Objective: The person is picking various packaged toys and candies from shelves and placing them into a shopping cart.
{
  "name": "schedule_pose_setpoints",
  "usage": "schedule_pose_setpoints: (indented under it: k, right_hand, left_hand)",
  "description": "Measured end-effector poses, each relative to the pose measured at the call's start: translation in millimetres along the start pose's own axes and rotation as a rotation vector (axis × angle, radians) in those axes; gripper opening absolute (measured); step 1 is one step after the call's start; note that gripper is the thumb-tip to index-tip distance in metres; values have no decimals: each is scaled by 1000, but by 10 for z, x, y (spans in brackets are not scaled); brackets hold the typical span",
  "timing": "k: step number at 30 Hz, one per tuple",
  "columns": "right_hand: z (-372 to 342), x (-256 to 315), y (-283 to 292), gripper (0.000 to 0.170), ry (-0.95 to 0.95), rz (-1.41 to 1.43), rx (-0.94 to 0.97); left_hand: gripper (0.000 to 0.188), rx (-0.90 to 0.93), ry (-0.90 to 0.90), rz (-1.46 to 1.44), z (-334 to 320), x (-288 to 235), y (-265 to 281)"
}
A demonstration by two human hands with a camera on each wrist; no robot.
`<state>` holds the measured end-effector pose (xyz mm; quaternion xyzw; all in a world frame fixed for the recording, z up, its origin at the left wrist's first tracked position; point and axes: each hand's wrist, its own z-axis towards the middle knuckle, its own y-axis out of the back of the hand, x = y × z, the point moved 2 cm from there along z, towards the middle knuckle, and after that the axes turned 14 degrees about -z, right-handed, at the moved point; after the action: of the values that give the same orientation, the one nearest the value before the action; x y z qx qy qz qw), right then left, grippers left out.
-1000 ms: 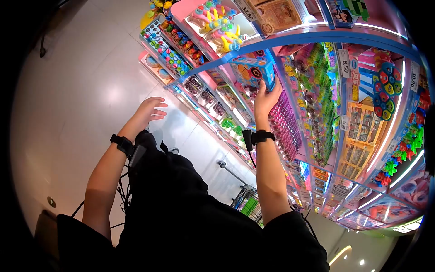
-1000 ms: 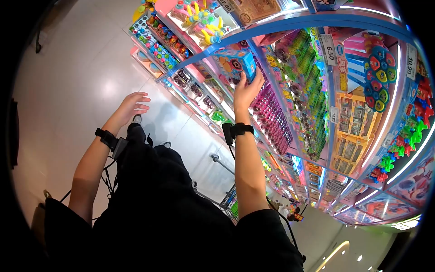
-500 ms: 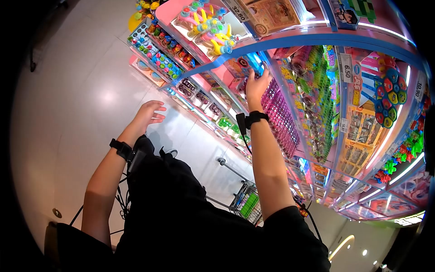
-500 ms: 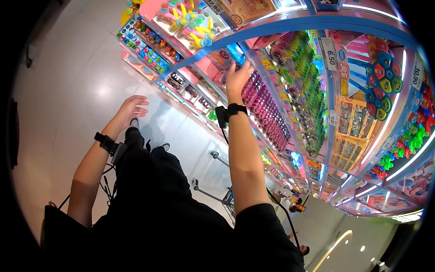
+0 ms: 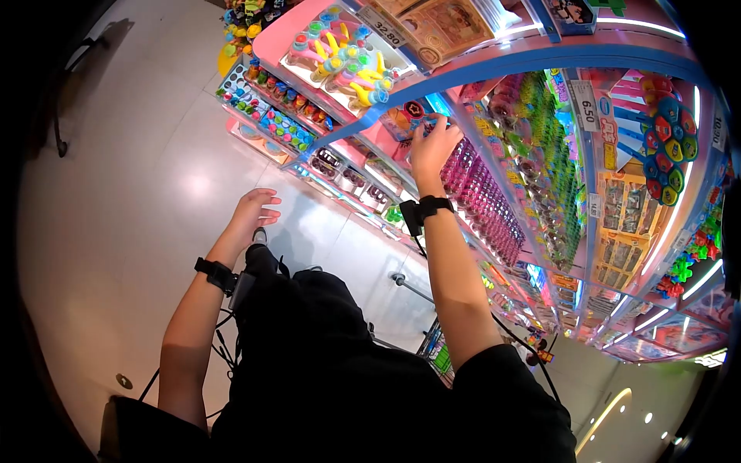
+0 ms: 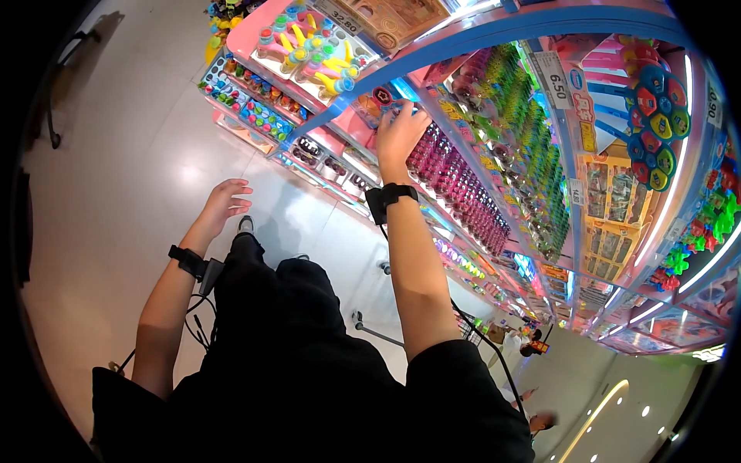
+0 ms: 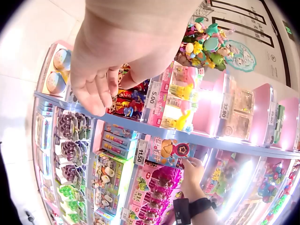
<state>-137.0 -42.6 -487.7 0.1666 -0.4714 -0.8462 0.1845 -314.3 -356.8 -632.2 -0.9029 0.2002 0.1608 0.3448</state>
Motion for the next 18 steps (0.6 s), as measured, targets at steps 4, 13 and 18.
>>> schedule_pose_setpoints:
  k: [4, 13, 18]
  right_hand:
    - [-101, 55, 38, 33, 91, -29, -48]
    - [-355, 187, -200, 38, 69, 163, 217]
    - [-279, 36, -665, 51, 45, 146, 391]
  left_hand:
    - [30, -1, 7, -6, 36, -23, -60]
    - [30, 39, 25, 26, 84, 38, -121]
    - [28, 0, 4, 19, 43, 34, -82]
